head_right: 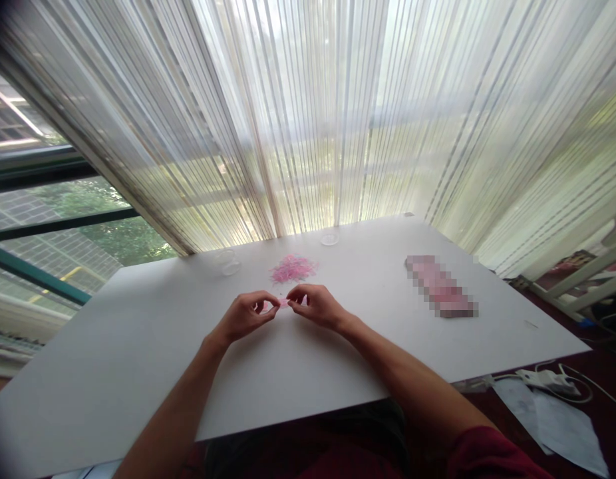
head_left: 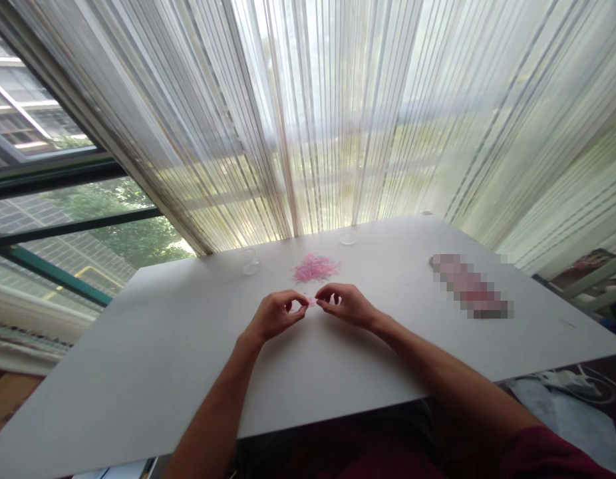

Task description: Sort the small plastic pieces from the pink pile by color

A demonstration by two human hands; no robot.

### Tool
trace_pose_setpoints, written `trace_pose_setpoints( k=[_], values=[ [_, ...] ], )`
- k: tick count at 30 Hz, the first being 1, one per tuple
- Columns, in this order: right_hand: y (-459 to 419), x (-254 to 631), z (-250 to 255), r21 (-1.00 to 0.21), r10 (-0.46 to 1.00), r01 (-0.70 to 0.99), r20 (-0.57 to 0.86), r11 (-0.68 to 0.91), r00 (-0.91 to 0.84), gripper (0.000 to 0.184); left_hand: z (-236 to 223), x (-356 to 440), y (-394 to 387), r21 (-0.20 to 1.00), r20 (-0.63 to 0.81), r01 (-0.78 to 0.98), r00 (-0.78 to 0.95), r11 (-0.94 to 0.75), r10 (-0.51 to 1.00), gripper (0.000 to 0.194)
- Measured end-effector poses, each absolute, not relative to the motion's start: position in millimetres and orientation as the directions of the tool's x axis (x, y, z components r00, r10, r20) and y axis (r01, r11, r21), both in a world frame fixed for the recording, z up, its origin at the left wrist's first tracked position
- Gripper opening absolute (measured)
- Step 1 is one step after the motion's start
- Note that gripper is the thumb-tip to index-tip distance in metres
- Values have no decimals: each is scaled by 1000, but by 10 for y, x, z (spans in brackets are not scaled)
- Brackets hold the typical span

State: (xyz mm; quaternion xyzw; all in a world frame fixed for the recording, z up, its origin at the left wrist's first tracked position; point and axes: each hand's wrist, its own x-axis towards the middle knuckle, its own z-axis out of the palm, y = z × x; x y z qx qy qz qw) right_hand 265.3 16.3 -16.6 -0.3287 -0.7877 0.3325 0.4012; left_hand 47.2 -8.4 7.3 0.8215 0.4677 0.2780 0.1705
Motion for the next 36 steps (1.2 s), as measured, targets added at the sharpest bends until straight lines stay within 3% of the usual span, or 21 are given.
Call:
trace_pose_setpoints(
  k=[7, 14, 28, 36],
  values=[
    [215, 2753, -152, -686, 735, 297, 526, 664, -428, 12, 17, 383, -18, 482, 288, 721, 406, -497, 867, 16],
    [293, 2875, -151, -655, 740, 351, 549, 669, -388, 14, -1, 369, -1, 430, 266, 772, 387, -468, 883, 16],
    [397, 2979, -153, -695, 786, 367, 537, 618, -307, 17, -25, 346, 12, 435, 244, 772, 394, -464, 886, 19],
    [625, 3146, -232, -749, 864, 463, 496, 474, -82, 19, 36, 231, 68, 400, 403, 808, 268, -432, 875, 25]
  ],
)
